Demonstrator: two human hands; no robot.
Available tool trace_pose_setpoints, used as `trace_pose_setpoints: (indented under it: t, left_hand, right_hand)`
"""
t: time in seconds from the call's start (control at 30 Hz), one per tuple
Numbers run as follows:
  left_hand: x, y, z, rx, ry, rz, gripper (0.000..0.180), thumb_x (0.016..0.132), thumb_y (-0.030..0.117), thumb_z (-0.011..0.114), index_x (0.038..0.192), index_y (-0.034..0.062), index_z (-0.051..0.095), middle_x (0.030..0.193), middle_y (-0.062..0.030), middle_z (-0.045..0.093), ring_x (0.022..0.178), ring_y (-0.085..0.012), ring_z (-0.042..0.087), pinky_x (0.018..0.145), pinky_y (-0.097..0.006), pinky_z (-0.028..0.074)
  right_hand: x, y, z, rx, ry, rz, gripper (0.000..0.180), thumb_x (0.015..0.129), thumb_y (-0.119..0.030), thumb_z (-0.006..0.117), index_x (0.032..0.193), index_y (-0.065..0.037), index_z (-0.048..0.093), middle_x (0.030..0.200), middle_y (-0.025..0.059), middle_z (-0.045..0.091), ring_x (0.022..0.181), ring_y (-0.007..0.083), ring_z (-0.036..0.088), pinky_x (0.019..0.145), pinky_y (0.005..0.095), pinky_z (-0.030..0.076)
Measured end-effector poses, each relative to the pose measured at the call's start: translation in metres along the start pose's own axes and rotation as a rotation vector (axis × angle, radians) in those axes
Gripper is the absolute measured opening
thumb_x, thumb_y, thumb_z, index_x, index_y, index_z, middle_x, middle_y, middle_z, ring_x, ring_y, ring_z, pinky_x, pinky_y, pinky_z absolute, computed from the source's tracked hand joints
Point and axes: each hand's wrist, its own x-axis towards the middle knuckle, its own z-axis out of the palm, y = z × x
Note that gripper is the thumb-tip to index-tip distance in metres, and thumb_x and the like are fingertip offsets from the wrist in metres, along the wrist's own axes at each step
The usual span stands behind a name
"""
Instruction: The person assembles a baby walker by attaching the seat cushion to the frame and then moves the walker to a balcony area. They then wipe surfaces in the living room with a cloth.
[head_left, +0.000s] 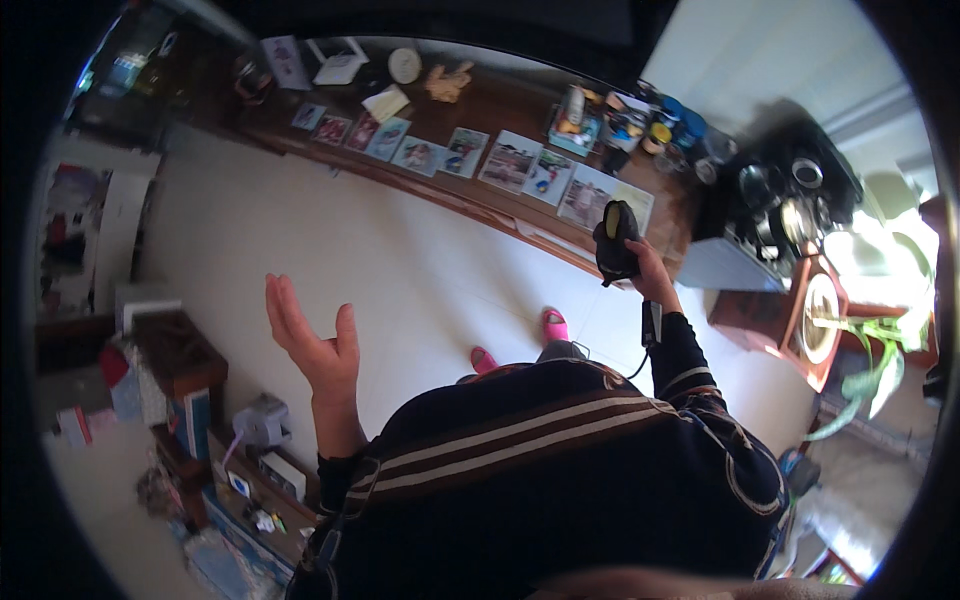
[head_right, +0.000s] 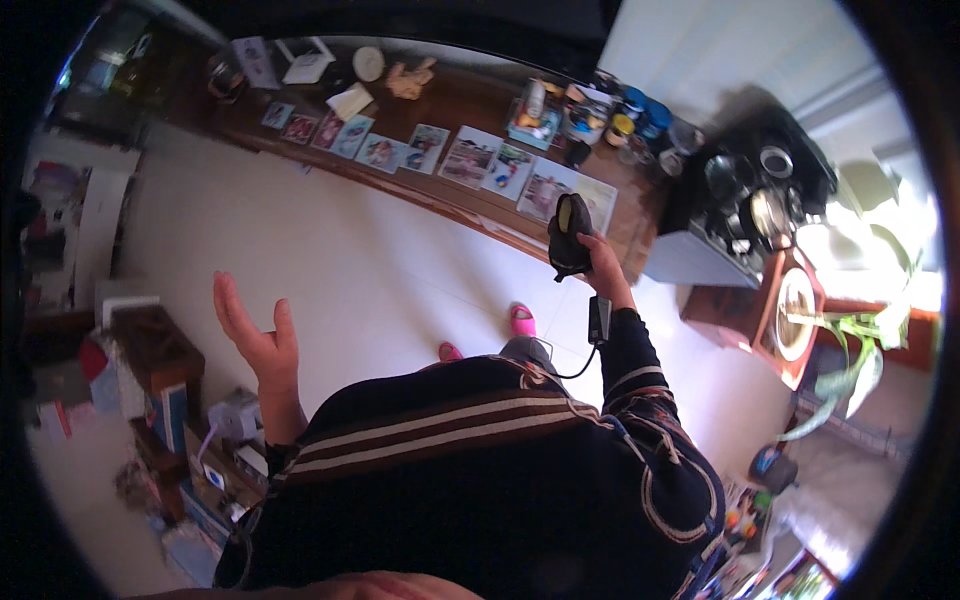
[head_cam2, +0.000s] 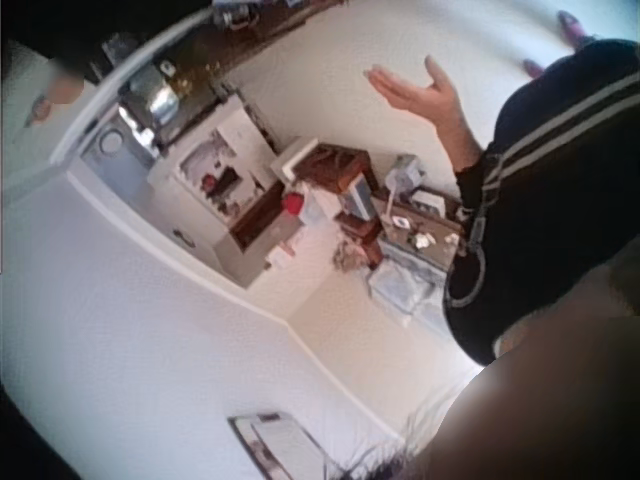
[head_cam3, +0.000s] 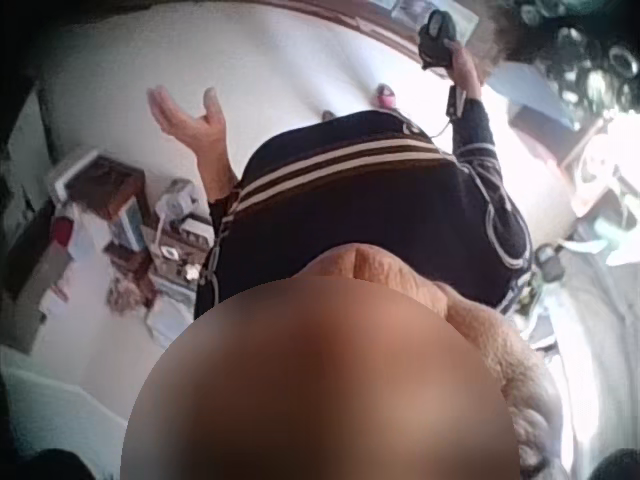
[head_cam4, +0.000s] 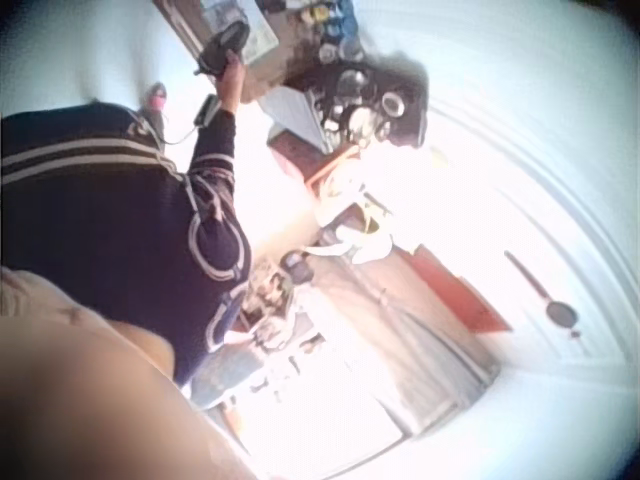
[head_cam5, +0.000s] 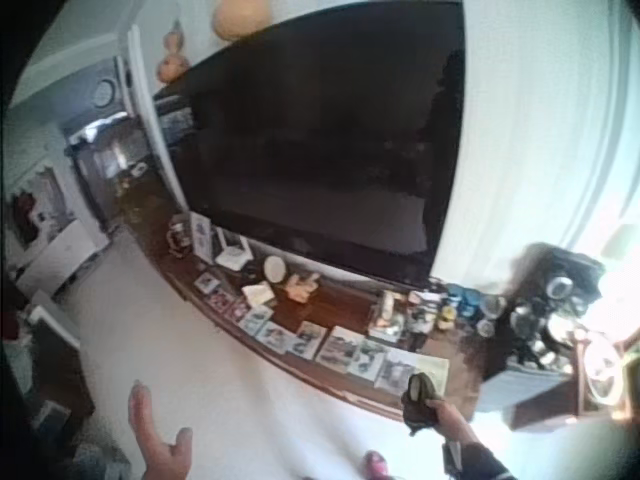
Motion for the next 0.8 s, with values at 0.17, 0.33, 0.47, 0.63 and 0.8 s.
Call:
trace_pose_setpoints:
  t: [0.17, 0.33, 0.47, 0.63, 0.8]
  left_hand:
    - [-0.009, -0.001, -0.028, 0.167, 0.027, -0.134, 0.071, 0.089, 0.018, 0.066, 0.151, -0.0001, 0.036, 0.156, -0.0257, 0.034, 0.144, -0.0435, 0.035, 0.117, -0.053, 0.031]
    - [-0.039, -0.059, -0.070, 0.375, 0.061, -0.257, 0.074, 0.093, 0.033, 0.068, 0.150, -0.0019, 0.037, 0.153, -0.0290, 0.036, 0.140, -0.0449, 0.039, 0.113, -0.052, 0.035]
    - [-0.060, -0.136, -0.100, 0.513, 0.166, -0.342, 0.074, 0.095, 0.037, 0.067, 0.152, 0.0012, 0.036, 0.154, -0.0282, 0.036, 0.142, -0.0449, 0.038, 0.112, -0.055, 0.037]
    - [-0.083, -0.247, -0.146, 0.561, 0.309, -0.470, 0.070, 0.098, 0.038, 0.064, 0.152, 0.0035, 0.036, 0.154, -0.0255, 0.037, 0.142, -0.0446, 0.038, 0.113, -0.057, 0.038]
    - [-0.095, -0.353, -0.183, 0.606, 0.376, -0.502, 0.071, 0.098, 0.040, 0.064, 0.153, 0.0042, 0.036, 0.154, -0.0258, 0.038, 0.142, -0.0445, 0.039, 0.113, -0.056, 0.038]
  right_hand:
    - [0.070, -0.008, 0.066, 0.222, -0.114, 0.221, 0.040, 0.096, -0.018, 0.059, 0.131, 0.000, 0.057, 0.124, 0.0147, 0.068, 0.114, 0.0280, 0.066, 0.106, 0.0412, 0.049]
    - [0.122, -0.001, 0.193, 0.269, -0.325, 0.225, 0.040, 0.095, -0.017, 0.059, 0.130, 0.003, 0.058, 0.130, 0.0166, 0.066, 0.118, 0.0311, 0.064, 0.110, 0.0451, 0.045]
    - [0.130, 0.013, 0.317, 0.246, -0.345, 0.271, 0.044, 0.095, -0.021, 0.059, 0.132, 0.003, 0.057, 0.133, 0.0178, 0.064, 0.123, 0.0327, 0.061, 0.112, 0.0469, 0.043]
    - [0.147, 0.030, 0.477, 0.254, -0.478, 0.248, 0.044, 0.096, -0.022, 0.057, 0.133, 0.003, 0.056, 0.134, 0.0177, 0.064, 0.123, 0.0329, 0.061, 0.112, 0.0479, 0.044]
    - [0.160, 0.043, 0.626, 0.193, -0.575, 0.158, 0.043, 0.094, -0.027, 0.062, 0.129, -0.001, 0.061, 0.130, 0.0148, 0.066, 0.117, 0.0318, 0.064, 0.106, 0.0482, 0.048]
